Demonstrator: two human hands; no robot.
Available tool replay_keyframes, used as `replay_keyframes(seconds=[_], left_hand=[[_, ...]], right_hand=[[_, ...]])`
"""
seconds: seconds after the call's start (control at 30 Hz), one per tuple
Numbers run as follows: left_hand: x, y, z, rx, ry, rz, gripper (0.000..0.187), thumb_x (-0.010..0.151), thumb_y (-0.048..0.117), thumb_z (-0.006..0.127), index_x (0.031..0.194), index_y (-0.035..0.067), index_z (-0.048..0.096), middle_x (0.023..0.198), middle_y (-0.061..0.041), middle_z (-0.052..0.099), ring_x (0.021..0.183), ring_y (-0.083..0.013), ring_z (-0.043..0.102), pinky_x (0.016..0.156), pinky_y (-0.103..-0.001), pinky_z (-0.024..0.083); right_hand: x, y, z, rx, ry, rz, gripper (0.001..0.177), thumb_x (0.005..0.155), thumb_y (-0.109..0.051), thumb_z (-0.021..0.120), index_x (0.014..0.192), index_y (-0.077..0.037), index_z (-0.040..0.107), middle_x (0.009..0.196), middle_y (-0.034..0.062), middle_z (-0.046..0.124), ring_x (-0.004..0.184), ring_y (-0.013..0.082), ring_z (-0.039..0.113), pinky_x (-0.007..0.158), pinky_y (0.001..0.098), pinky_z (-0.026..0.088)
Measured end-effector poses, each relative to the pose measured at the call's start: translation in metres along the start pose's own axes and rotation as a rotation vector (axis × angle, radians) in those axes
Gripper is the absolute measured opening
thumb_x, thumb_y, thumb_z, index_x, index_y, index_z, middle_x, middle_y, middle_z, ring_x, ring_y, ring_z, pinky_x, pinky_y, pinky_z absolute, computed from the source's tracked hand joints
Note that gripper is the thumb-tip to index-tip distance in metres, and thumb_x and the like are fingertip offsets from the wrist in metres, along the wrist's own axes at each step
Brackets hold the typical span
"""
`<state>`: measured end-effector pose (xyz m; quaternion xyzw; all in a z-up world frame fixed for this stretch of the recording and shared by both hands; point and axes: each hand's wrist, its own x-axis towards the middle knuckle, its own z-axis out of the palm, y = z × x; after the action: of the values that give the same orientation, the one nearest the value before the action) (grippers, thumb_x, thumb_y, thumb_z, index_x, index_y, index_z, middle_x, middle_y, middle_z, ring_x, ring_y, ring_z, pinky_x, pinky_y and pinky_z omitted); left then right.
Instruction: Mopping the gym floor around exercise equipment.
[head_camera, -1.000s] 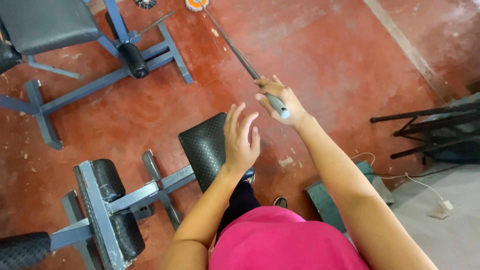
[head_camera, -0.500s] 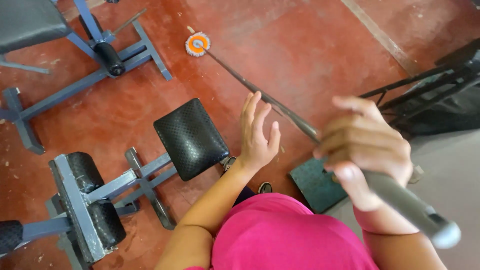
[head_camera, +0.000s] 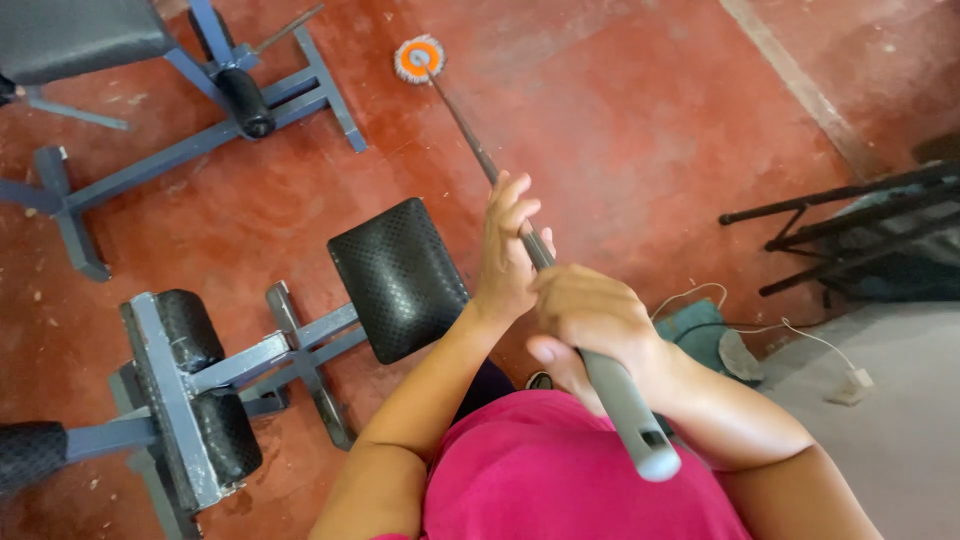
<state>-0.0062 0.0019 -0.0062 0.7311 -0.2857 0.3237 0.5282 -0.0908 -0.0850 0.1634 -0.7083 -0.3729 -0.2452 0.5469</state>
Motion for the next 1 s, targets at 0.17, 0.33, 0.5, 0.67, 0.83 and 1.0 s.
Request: replay_keyframes(seconds=[0.17,0.33,0.5,0.67,0.83,1.0], left_hand=[[-0.005,-0.076,-0.024,0.059,-0.153,-0.149,0.096,0.079,0.054,0.041,0.158,0.002,0.03,0.165,-0.027,0.023,0.153,-0.0506,0.02,0.126,-0.056,0.016],[0.015,-0.108,-0.067,0.322,-0.17,-0.175,0.052,0.092,0.01,0.061,0.142,-0.001,0.051,0.157,-0.028,0.037,0.145,-0.0521,0.038,0.121,-0.059,0.031],[0.025,-0.125,-0.099,0.385,-0.204,-0.276,0.049,0.091,0.005,0.063,0.139,0.012,0.058,0.15,-0.023,0.047,0.138,-0.0504,0.047,0.114,-0.058,0.04],[0.011,-0.132,-0.101,0.41,-0.197,-0.276,0.045,0.091,0.006,0.063,0.136,0.012,0.06,0.147,-0.022,0.049,0.137,-0.0488,0.048,0.113,-0.057,0.041],[0.007,-0.1,-0.069,0.395,-0.17,-0.213,0.045,0.089,0.009,0.067,0.133,0.015,0.062,0.146,-0.019,0.051,0.136,-0.0451,0.051,0.112,-0.053,0.043],[-0.004,-0.039,-0.017,0.259,-0.144,-0.11,0.056,0.089,0.008,0.066,0.143,0.012,0.054,0.15,-0.024,0.046,0.14,-0.0497,0.046,0.116,-0.057,0.039]], right_hand=[[0.028,0.1,0.03,-0.04,0.039,0.08,0.035,0.099,-0.014,0.067,0.068,-0.001,0.059,0.077,0.0155,0.068,0.077,0.039,0.071,0.088,0.059,0.054],[0.06,0.21,0.045,-0.263,-0.046,0.168,0.03,0.105,-0.009,0.063,0.08,-0.001,0.05,0.112,0.0218,0.074,0.115,0.0473,0.068,0.112,0.0578,0.038],[0.068,0.322,0.056,-0.307,-0.102,0.674,0.028,0.11,-0.028,0.062,0.123,-0.004,0.064,0.144,0.0327,0.055,0.127,0.065,0.048,0.108,0.0822,0.025],[0.034,0.356,0.05,-0.521,-0.212,0.741,0.028,0.107,-0.042,0.065,0.127,-0.023,0.066,0.15,0.0125,0.058,0.134,0.0471,0.053,0.112,0.0752,0.027],[0.001,0.284,0.024,-0.69,-0.136,0.603,0.018,0.107,-0.045,0.065,0.113,-0.029,0.071,0.136,0.0053,0.07,0.114,0.036,0.07,0.105,0.0611,0.039],[-0.024,0.147,-0.031,-0.707,-0.166,0.439,0.016,0.104,-0.038,0.069,0.105,-0.023,0.074,0.121,0.0076,0.076,0.101,0.0352,0.072,0.092,0.0484,0.042]])
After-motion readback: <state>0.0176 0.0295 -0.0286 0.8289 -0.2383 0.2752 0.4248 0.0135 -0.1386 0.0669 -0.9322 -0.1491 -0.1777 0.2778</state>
